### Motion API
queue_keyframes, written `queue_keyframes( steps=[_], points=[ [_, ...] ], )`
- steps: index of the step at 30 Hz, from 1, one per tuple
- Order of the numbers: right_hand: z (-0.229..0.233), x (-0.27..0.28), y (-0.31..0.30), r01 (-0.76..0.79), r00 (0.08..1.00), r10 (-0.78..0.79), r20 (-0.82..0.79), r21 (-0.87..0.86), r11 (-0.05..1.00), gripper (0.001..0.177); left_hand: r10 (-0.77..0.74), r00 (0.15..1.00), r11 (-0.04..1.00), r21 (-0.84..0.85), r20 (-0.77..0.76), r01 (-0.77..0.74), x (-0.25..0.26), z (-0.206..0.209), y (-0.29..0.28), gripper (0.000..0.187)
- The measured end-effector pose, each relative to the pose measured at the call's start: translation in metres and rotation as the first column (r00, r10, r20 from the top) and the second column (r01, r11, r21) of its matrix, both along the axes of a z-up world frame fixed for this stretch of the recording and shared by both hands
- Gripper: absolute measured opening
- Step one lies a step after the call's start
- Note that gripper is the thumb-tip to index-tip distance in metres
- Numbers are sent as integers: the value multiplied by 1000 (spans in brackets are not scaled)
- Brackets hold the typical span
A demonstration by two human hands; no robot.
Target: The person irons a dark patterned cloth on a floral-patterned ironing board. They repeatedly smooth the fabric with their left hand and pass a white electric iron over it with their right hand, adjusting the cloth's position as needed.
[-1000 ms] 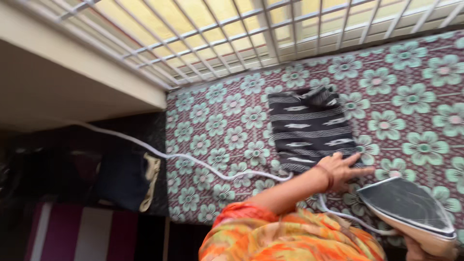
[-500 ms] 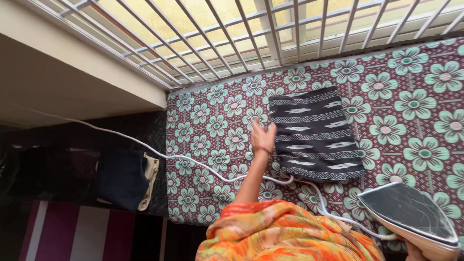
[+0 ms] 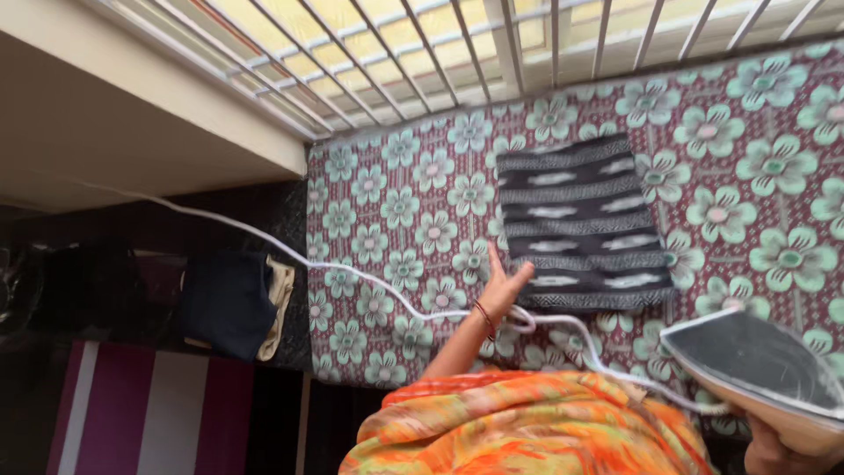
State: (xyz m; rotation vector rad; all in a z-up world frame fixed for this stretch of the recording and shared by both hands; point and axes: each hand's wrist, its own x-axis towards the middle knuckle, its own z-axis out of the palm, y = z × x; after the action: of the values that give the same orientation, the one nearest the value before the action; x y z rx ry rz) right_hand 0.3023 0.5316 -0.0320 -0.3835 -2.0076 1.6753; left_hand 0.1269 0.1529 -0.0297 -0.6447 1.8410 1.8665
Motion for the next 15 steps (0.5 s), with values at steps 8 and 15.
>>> queue_keyframes(
  steps=[8,15],
  points=[
    [34,4,-11,-74,997,73,-12,-74,995,29,-404,909,902,119,-101,414,73,17,-45,104],
    [59,-15,-17,-108,992,102,-75,-87,990,33,-889,442,352,-433,124,830,113,37,-47,60]
  ],
)
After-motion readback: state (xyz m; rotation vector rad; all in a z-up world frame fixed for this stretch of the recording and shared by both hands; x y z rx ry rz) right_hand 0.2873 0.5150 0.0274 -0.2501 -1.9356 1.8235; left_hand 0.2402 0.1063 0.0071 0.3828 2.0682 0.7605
